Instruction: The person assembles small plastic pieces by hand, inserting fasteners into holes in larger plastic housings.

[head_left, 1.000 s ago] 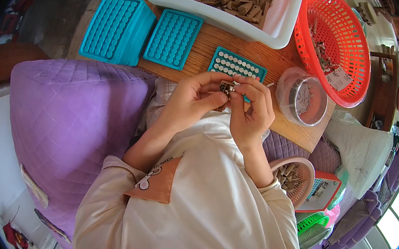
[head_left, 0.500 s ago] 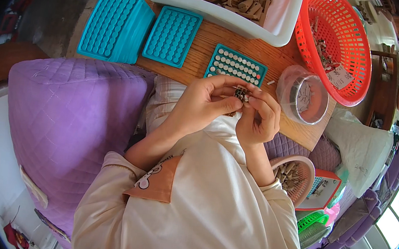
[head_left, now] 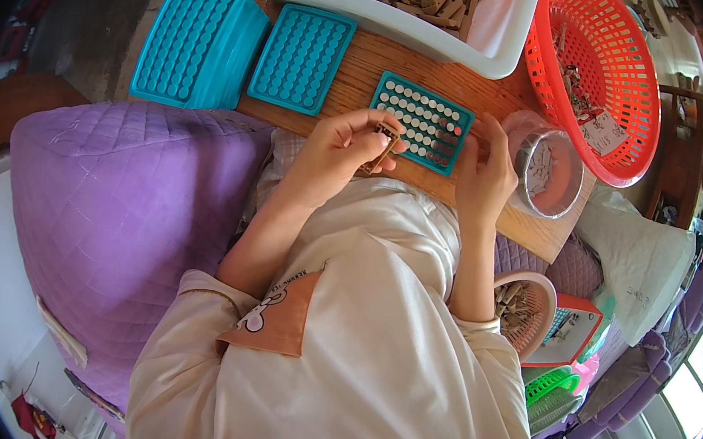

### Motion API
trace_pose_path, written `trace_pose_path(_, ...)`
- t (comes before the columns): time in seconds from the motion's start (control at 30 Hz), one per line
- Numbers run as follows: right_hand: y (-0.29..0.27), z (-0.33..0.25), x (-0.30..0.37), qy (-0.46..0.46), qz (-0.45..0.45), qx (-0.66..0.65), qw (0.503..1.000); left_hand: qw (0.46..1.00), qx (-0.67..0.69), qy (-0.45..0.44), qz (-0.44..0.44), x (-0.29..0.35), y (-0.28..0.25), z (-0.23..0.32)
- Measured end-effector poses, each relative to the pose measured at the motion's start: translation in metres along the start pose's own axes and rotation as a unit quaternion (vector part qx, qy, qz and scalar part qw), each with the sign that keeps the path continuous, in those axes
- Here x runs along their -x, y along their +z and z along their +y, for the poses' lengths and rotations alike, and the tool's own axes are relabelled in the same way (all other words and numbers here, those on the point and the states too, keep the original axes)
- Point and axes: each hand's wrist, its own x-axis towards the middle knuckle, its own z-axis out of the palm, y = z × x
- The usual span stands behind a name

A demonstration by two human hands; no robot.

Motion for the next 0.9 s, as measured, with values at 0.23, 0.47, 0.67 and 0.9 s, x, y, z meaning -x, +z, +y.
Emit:
trace_pose_path(0.23,0.010,0.028,-0.007,-0.080,-0.100,0.161,0.979,1.000,0.003,-0.015,-0.016,-0.002,0.003,0.000)
trace_pose_path(0.47,-0.001,-0.032,0.001,-0.005,-0.027,-0.099,0.995,1.000,0.018,0.007,-0.020,-0.001,0.003,0.001)
trace_pose_path(0.67,0.001,-0.058,0.014,-0.106,0.007,-0.178,0.978,0.999,0.013,0.019,-0.039,0.001,0.013,0.003)
trace_pose_path(0.9,-0.007,-0.053,0.006,-0.157,-0.116,-0.082,0.977,0.987,-0.151,0.049,0.000,0.004,0.015,0.000)
